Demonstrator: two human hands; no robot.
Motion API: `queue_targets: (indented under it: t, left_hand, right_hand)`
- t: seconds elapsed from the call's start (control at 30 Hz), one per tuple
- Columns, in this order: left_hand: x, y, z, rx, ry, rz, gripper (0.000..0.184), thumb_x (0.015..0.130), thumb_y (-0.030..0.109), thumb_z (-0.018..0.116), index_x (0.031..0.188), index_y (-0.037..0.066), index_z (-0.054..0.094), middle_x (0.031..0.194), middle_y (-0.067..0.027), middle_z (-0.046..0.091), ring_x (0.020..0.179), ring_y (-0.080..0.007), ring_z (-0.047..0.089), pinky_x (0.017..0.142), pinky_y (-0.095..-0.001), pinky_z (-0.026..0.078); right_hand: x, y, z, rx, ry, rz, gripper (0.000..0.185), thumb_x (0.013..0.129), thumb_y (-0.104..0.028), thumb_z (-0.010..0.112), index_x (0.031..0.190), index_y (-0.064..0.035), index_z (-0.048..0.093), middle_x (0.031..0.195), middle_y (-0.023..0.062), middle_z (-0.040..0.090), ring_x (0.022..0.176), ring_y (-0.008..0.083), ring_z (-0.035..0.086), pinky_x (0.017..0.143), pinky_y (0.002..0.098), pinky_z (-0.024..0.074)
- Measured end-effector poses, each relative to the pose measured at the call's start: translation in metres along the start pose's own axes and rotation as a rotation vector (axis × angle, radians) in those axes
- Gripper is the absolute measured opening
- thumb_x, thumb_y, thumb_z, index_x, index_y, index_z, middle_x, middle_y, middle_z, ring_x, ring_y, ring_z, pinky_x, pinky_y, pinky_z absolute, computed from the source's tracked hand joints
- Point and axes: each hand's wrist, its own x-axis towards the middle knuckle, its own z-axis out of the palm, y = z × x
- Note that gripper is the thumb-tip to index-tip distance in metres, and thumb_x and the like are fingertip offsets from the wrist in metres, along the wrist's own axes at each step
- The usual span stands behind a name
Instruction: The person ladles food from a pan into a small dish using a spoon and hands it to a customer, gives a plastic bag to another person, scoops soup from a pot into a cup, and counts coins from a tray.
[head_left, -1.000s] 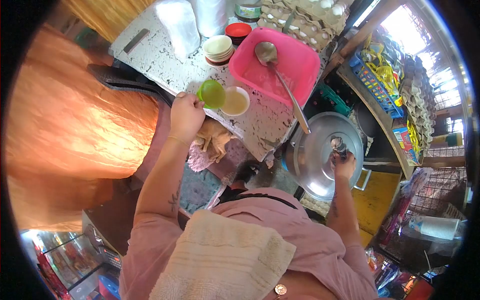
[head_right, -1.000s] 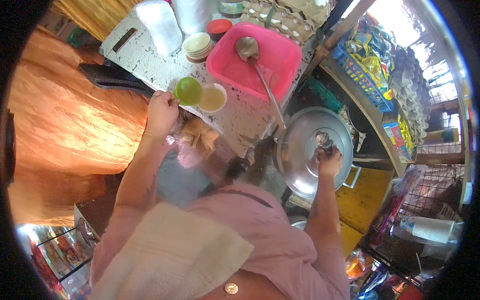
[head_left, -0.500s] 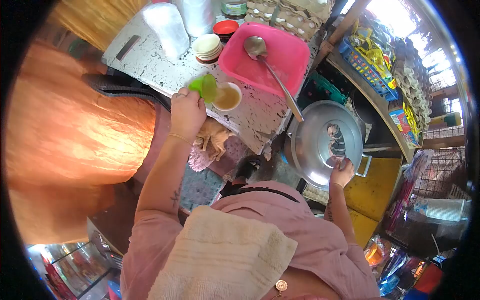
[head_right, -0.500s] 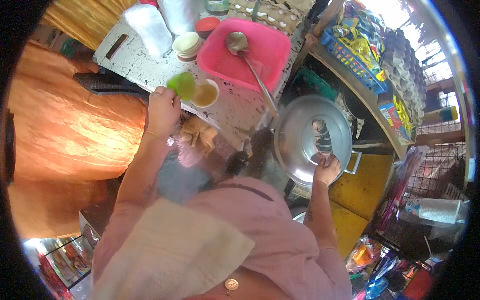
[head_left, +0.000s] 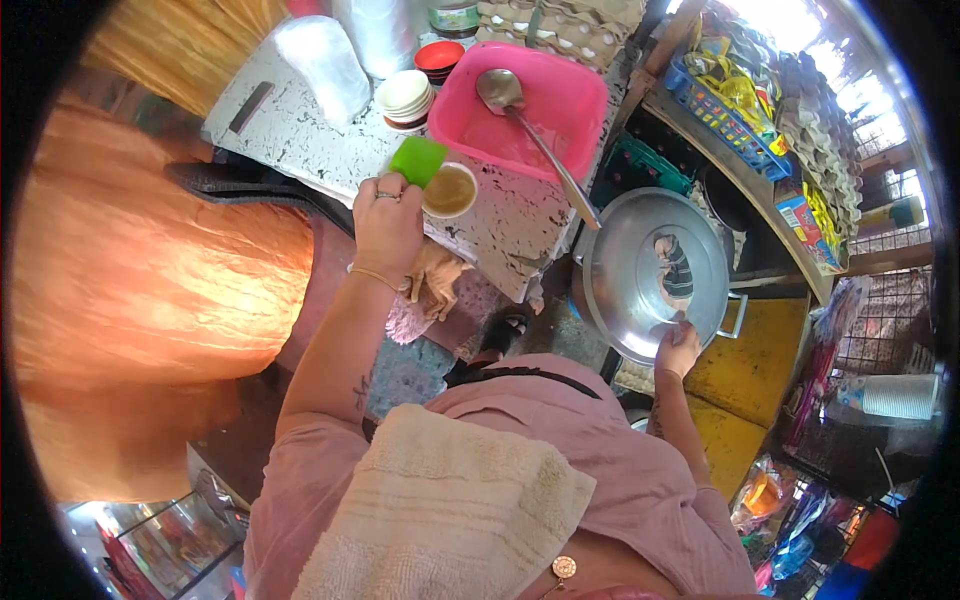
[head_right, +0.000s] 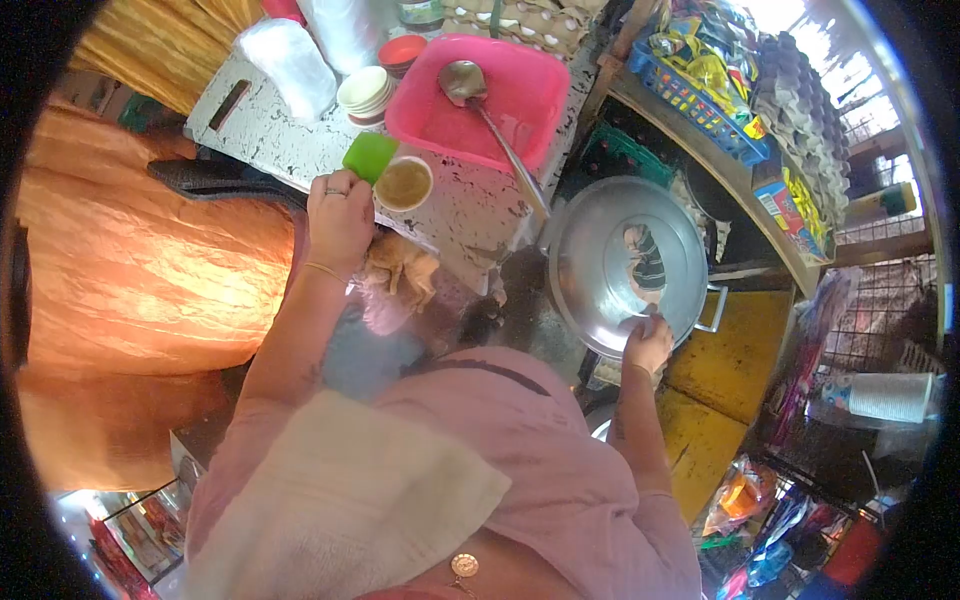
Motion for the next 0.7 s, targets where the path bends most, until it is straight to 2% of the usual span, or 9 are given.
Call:
queue_targets:
  t: [0.17,0.27,0.37,0.47,0.57,0.7]
  left_hand:
    - [0.019,0.006,-0.001,-0.146,0.161,-0.064,0.009,0.078,0.006,0.072,0.08,0.005,0.064,0.092,-0.011,0.064,0.085,-0.0356,0.058,0.071,-0.0461,0.049]
    - [0.043,0.002,0.029,-0.411,0.209,-0.165,0.011,0.08,0.008,0.074,0.082,0.002,0.065,0.086,-0.015,0.066,0.081,-0.0366,0.062,0.071,-0.047,0.05]
    - [0.067,0.008,0.057,-0.469,0.057,-0.266,0.021,0.086,0.019,0.075,0.092,0.0,0.068,0.087,-0.0176,0.068,0.089,-0.0362,0.064,0.077,-0.0445,0.05]
    - [0.083,0.008,0.072,-0.569,-0.109,-0.421,0.03,0.084,0.022,0.078,0.101,0.0,0.069,0.099,-0.0194,0.07,0.097,-0.0367,0.065,0.082,-0.0428,0.052]
    - [0.079,-0.001,0.061,-0.55,0.037,-0.316,0.045,0.074,0.023,0.086,0.109,0.001,0.068,0.104,-0.0215,0.069,0.101,-0.0388,0.065,0.089,-0.0454,0.052]
    - [0.033,-0.026,0.056,-0.452,-0.353,-0.218,0.085,0.067,0.029,0.091,0.139,0.009,0.051,0.139,-0.0237,0.053,0.131,-0.0411,0.048,0.108,-0.0492,0.042]
  right_hand:
    - [-0.009,0.011,0.003,-0.009,0.017,0.012,0.03,0.083,-0.018,0.069,0.112,-0.0124,0.066,0.113,0.0139,0.067,0.11,0.038,0.059,0.097,0.049,0.0452]
    - [-0.016,0.014,0.003,-0.036,-0.008,-0.015,0.028,0.082,-0.018,0.07,0.11,-0.0125,0.067,0.112,0.0137,0.066,0.11,0.0384,0.058,0.097,0.0498,0.0449]
    - [-0.018,0.01,-0.003,-0.059,-0.086,-0.013,0.027,0.082,-0.016,0.071,0.108,-0.0124,0.067,0.112,0.0136,0.066,0.109,0.0389,0.058,0.097,0.0496,0.0447]
    - [-0.021,0.01,-0.005,-0.031,-0.08,-0.017,0.026,0.081,-0.014,0.071,0.107,-0.012,0.067,0.111,0.0141,0.065,0.109,0.0393,0.057,0.097,0.049,0.0447]
    - [-0.027,0.01,-0.015,-0.019,-0.066,-0.036,0.025,0.081,-0.011,0.07,0.106,-0.0107,0.067,0.11,0.0153,0.065,0.109,0.0399,0.057,0.097,0.049,0.0447]
    - [-0.048,0.023,-0.024,0.007,-0.063,-0.08,0.024,0.081,-0.009,0.068,0.105,-0.0091,0.067,0.108,0.0171,0.065,0.109,0.0416,0.056,0.097,0.0492,0.0444]
